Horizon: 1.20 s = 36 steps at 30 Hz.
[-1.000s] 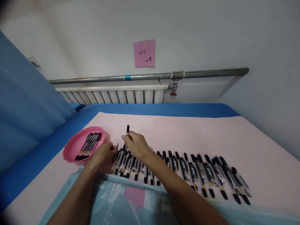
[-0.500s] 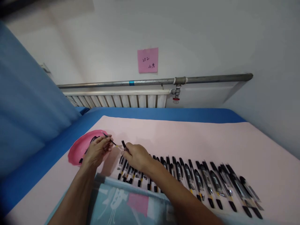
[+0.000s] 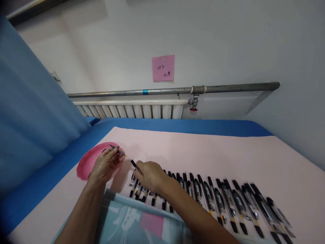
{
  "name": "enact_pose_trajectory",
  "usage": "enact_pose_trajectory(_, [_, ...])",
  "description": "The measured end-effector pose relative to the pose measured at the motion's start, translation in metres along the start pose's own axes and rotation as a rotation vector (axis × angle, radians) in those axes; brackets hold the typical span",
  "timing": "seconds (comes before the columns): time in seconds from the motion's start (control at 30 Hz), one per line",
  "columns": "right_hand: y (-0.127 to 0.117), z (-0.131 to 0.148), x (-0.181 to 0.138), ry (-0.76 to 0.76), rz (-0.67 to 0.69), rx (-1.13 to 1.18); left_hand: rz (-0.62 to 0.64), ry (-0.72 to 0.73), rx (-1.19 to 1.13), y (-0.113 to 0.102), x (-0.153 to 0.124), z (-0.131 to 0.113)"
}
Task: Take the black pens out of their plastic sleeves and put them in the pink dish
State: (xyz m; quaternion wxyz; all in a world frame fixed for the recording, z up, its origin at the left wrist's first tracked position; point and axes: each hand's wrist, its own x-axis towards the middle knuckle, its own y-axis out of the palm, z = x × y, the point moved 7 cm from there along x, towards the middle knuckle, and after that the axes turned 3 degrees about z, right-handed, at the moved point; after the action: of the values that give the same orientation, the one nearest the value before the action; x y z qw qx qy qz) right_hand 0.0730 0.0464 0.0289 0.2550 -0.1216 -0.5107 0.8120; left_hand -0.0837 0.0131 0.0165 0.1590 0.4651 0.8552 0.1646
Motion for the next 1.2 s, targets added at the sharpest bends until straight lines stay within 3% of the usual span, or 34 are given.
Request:
enact_pose_trajectory(0.93, [-0.003, 0.007, -0.003, -0.025, 0.044, -0.103, -0.001, 0.075, 0.119, -0.004, 0.000, -0.009])
enact_pose_trajectory(1.2, [-0.003, 0.006, -0.002, 0.002, 0.038, -0.127, 0.093, 0.098, 0.251, 0.010, -0.006, -0.005])
